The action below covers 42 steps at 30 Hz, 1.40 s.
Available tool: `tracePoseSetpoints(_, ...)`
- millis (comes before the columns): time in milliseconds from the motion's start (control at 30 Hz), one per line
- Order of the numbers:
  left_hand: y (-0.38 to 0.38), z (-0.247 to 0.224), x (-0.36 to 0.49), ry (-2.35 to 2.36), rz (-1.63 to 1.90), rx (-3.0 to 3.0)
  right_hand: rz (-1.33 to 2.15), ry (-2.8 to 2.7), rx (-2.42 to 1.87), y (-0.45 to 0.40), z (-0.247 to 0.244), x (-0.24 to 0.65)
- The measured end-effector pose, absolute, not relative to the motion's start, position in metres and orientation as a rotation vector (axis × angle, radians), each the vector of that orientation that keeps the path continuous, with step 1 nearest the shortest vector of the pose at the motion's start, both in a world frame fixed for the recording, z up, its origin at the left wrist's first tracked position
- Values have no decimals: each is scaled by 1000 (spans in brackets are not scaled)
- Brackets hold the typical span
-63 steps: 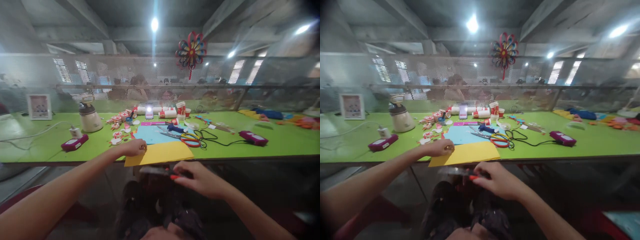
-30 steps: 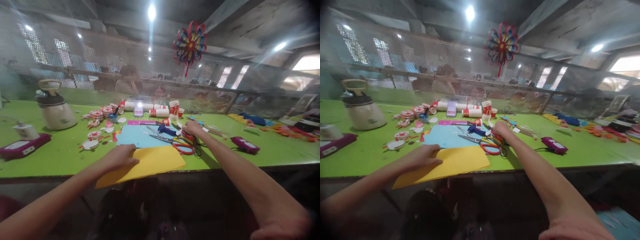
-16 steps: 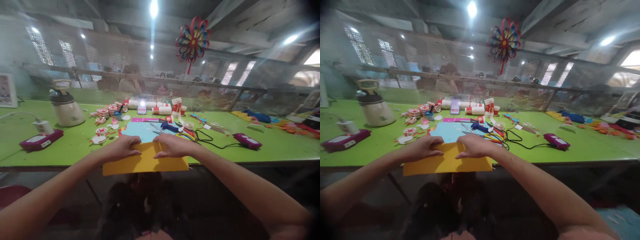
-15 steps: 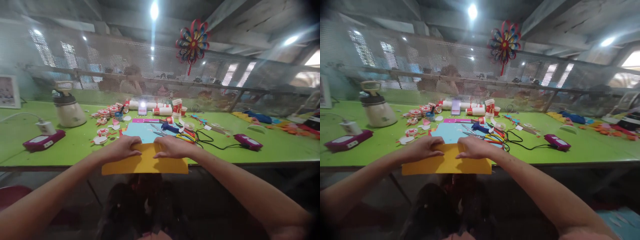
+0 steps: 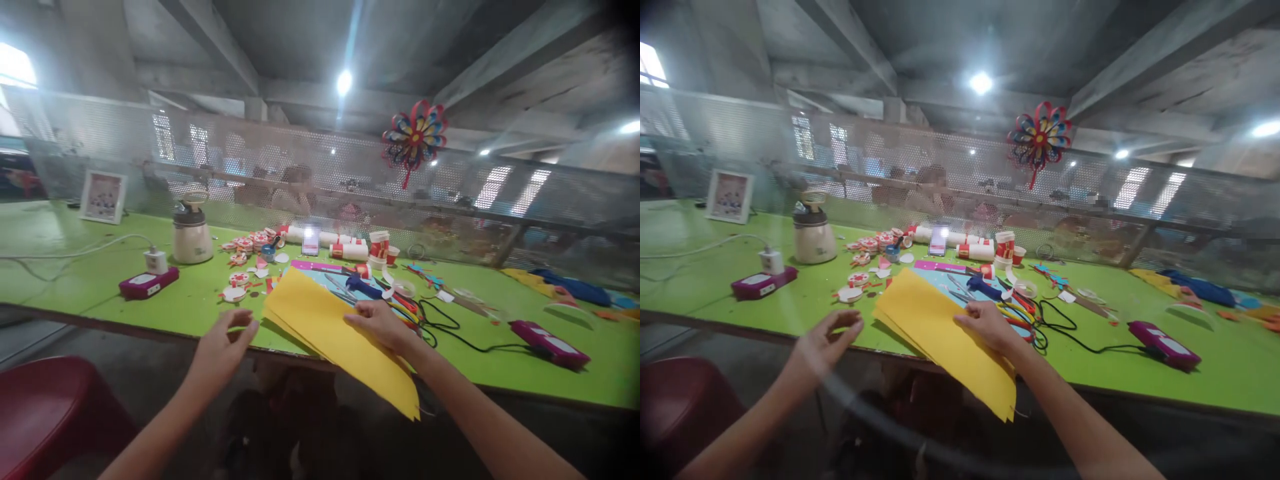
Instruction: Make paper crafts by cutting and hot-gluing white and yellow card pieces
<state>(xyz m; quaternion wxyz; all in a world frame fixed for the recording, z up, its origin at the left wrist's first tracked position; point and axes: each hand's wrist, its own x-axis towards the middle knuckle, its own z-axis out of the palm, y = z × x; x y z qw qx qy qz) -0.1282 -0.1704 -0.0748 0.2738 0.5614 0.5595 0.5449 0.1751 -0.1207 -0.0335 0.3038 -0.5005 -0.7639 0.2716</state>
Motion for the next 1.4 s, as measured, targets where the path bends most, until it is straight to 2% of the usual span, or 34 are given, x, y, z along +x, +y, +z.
tracePoseSetpoints(133, -163, -83, -110, 1462, 1442, 1496, 917, -1902, -1292, -122, -34, 170)
tracePoseSetpoints(300, -160, -61, -94, 1266, 1599, 1130, 1120, -1721, -1238, -127, -32, 169)
tracePoseSetpoints(500, -181, -44, -68, 722, 1331, 889, 1180, -1623, -1199, -128, -38, 161)
tracePoseSetpoints(733, -194, -68, -58, 730, 1278, 832, 1110, -1693, -1186, -138, -43, 149)
tracePoseSetpoints(1067, -212, -76, -66, 797, 1417, 750, 545, -1777, -1282, -131, -39, 155)
tracePoseSetpoints(1233, -231, -82, -95, 1007, 1510, 647, 73, -1584, -1380, -116, 4, 207)
tracePoseSetpoints(1267, -235, -83, -101, 1042, 1517, 623, -55, -1556, -1399, -115, 16, 217)
tracePoseSetpoints(1300, -239, -85, -107, 1073, 1519, 601, -346, -1593, -1451, -114, 25, 224)
tracePoseSetpoints(1400, -246, -89, -115, 1131, 1502, 568, -884, -1962, -1529, -117, 39, 221)
